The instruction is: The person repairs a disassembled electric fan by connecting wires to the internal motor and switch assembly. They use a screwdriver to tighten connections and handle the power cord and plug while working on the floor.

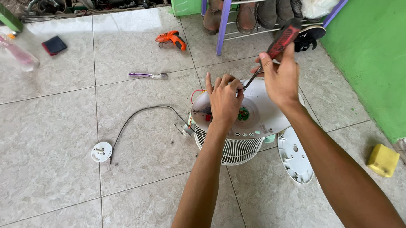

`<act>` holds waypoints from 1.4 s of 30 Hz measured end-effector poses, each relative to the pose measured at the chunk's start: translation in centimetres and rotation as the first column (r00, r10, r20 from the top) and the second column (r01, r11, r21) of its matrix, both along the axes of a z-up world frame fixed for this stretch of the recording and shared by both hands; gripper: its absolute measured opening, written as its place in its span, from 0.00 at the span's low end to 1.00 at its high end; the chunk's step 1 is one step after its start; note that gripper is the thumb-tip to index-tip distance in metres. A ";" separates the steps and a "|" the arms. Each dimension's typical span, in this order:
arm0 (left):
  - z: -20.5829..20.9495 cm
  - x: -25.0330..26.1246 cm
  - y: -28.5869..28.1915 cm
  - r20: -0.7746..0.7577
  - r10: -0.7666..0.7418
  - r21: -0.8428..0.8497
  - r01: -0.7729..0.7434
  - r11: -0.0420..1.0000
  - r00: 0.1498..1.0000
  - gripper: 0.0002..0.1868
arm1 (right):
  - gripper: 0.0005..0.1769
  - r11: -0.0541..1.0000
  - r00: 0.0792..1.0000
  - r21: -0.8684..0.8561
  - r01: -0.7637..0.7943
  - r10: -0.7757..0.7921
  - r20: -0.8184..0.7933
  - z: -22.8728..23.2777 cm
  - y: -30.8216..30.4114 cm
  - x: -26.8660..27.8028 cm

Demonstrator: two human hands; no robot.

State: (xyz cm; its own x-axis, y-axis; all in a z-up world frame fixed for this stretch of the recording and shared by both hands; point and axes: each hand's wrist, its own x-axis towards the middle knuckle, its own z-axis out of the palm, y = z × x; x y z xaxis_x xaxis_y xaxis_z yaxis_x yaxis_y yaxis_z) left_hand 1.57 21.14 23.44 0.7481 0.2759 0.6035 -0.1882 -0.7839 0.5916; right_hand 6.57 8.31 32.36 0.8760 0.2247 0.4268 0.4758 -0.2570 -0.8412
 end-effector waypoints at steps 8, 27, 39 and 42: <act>-0.1 -0.2 -0.1 -0.020 0.015 0.014 -0.015 1.000 1.000 0.05 | 0.19 0.999 1.000 -0.041 0.002 -0.001 0.016 0.1 0.8 -0.7; -0.2 -0.3 -0.1 -0.051 0.017 0.029 -0.016 0.999 0.999 0.05 | 0.17 0.956 0.994 -0.290 0.035 -0.003 0.112 0.9 1.7 -0.7; 0.0 -0.5 0.0 -0.040 0.015 0.039 -0.013 0.999 0.999 0.05 | 0.20 0.895 0.992 -0.430 -0.116 0.079 -0.102 3.5 2.6 -0.6; -0.1 -0.3 0.0 -0.051 0.019 0.045 -0.017 0.999 0.998 0.05 | 0.19 0.894 0.985 -0.423 -0.147 0.095 -0.141 3.8 2.3 -0.5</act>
State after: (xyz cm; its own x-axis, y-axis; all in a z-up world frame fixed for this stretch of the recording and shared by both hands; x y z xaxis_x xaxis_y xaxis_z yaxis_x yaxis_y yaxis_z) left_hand 1.26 21.14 23.35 0.7737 0.2636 0.5761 -0.1438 -0.8125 0.5649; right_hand 6.05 10.58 36.12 0.8670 0.4709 0.1629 0.4340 -0.5531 -0.7112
